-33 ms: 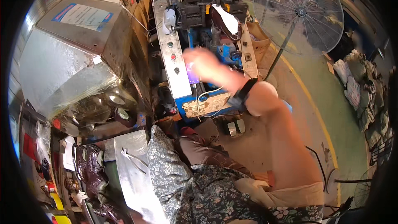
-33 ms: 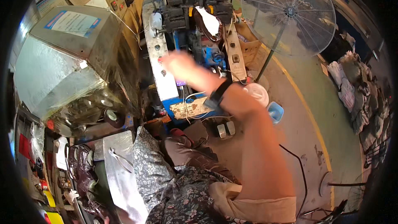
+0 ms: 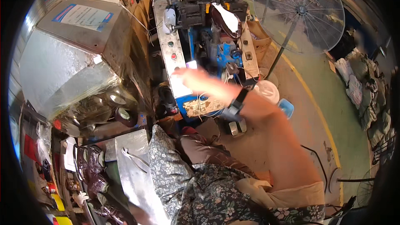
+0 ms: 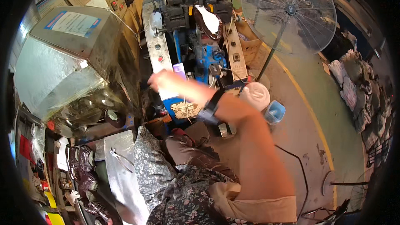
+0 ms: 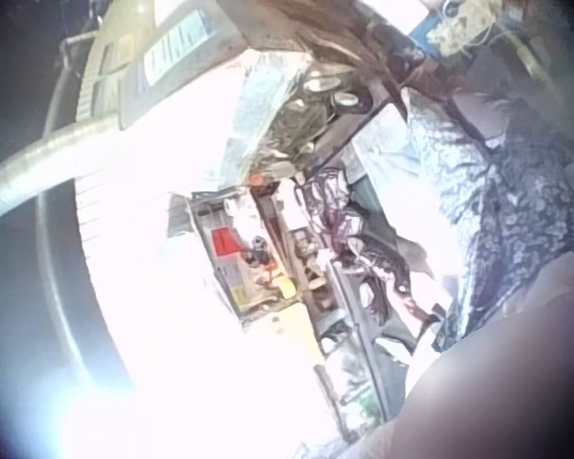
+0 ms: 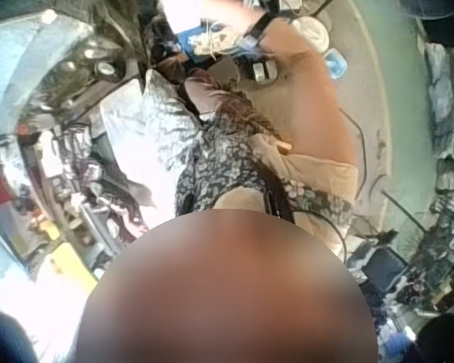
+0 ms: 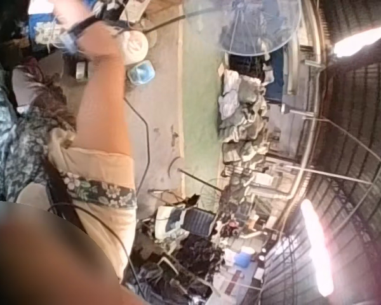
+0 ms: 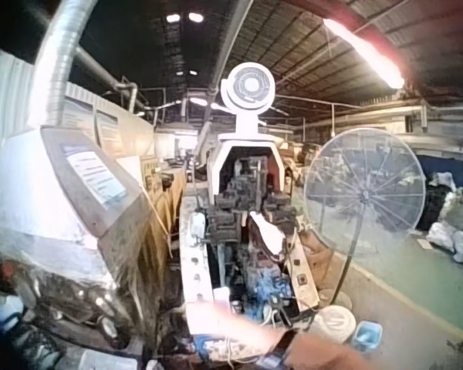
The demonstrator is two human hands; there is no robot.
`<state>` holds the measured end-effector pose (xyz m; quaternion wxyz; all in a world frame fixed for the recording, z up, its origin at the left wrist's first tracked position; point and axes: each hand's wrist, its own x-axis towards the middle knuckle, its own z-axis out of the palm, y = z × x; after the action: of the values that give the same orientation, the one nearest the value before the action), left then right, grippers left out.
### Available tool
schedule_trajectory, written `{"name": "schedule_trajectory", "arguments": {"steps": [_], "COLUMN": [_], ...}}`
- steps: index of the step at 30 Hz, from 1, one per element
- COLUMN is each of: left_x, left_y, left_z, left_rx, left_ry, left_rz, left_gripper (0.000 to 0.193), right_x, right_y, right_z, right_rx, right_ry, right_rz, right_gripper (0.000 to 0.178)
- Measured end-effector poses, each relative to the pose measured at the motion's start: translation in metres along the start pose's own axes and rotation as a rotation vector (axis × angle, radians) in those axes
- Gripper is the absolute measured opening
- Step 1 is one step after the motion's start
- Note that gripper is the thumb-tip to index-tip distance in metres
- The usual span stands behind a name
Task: Inspecting and preparing shoe components for assembly in a manufacturing environment.
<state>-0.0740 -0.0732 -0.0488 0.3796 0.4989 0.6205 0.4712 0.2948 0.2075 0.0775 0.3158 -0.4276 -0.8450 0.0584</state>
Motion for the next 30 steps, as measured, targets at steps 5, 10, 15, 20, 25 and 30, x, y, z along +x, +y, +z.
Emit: {"name": "schedule_trajectory", "arguments": {"steps": [5, 10, 15, 20, 25, 30], "left_x": [-0.023, -0.044, 0.025, 0.064, 0.076, 0.105], "left_y": [0.008, 0.021, 0.012, -0.026, -0.046, -0.033], "left_z": [0.011, -0.002, 0.022, 0.045, 0.047, 0.048], "left_rx": [-0.454, -0.970, -0.223, -0.157, -0.355, -0.090], "left_ry": [-0.054, 0.127, -0.204, -0.172, -0.064, -0.089], "left_rz": [-0.214, -0.492, 0.321, 0.056, 0.018, 0.163], "left_gripper": [0.073, 0.076, 0.098, 0.089, 0.084, 0.050], "right_x": [-0.022, -0.019, -0.066, -0.068, -0.066, -0.157], "right_y": [-0.183, -0.226, -0.200, -0.156, -0.160, -0.179], "right_z": [0.143, 0.131, 0.154, 0.203, 0.220, 0.211], "right_rx": [1.007, 0.958, 0.609, 0.704, 1.036, 0.816], "right_ry": [-0.212, 0.071, -0.431, -0.492, -0.488, -0.143], "right_rz": [-0.261, -0.290, -0.098, -0.094, 0.173, 0.431], "right_gripper": [0.070, 0.040, 0.033, 0.029, 0.037, 0.031]}}
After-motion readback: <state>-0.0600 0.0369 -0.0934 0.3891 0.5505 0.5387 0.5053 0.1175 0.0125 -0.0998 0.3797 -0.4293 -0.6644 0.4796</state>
